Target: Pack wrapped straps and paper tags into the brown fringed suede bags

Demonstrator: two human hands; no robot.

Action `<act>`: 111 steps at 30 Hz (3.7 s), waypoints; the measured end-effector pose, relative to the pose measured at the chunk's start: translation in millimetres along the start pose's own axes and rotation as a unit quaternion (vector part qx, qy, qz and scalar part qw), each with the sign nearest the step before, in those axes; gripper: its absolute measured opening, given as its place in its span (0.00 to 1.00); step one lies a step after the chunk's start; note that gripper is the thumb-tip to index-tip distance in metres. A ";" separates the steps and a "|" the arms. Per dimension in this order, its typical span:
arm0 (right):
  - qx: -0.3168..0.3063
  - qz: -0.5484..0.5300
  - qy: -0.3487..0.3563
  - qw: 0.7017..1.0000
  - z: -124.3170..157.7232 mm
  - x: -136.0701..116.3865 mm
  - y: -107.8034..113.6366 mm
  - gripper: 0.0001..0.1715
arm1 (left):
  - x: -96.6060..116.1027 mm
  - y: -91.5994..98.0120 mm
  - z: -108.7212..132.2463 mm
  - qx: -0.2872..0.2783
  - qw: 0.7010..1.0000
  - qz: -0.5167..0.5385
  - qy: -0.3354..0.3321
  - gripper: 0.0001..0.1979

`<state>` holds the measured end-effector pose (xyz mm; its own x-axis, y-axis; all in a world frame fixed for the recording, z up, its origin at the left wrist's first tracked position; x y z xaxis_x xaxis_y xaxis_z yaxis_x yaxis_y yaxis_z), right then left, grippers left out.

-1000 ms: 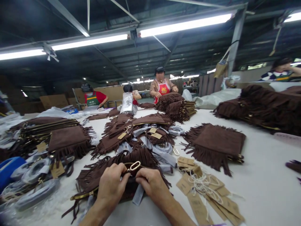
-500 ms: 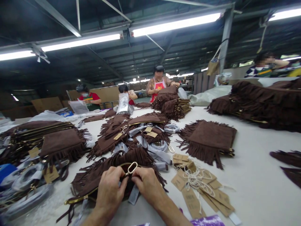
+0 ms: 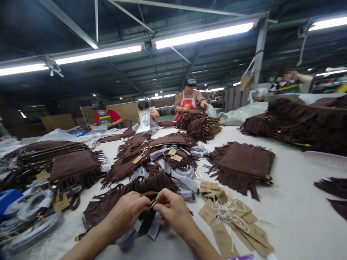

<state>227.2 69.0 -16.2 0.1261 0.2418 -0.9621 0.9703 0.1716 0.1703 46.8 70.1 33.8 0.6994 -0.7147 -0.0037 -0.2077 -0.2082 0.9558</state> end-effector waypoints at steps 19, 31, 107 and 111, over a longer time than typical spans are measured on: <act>0.008 -0.204 -0.049 0.978 -0.7 -4.8 12.6 0.29 | 12.2 26.0 -23.8 -0.026 0.920 0.362 0.147 0.08; 0.009 -0.088 -0.039 0.995 0.8 -4.9 19.8 0.27 | 21.6 -20.2 -15.0 0.034 0.645 0.706 0.290 0.10; 0.017 0.245 0.179 0.953 7.8 -10.6 12.4 0.12 | 28.5 -43.9 -19.6 0.039 0.694 0.644 0.321 0.06; 0.024 0.398 0.248 0.883 24.9 -33.2 3.4 0.15 | 9.8 5.3 -5.3 0.016 0.804 0.550 0.227 0.09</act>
<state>231.4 37.8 11.0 0.6783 0.6576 -0.3279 0.6234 -0.2788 0.7305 56.2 65.5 40.4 0.2566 -0.1622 0.9528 -0.8835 0.3604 0.2993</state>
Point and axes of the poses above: each hand's wrist, its own z-axis away from the middle knuckle, its own y-axis out of the back of the hand, x = y × z, the point moved 1 cm from there along -z, towards the middle knuckle, and after that the axes turned 1 degree about z, right-handed, at the moved point
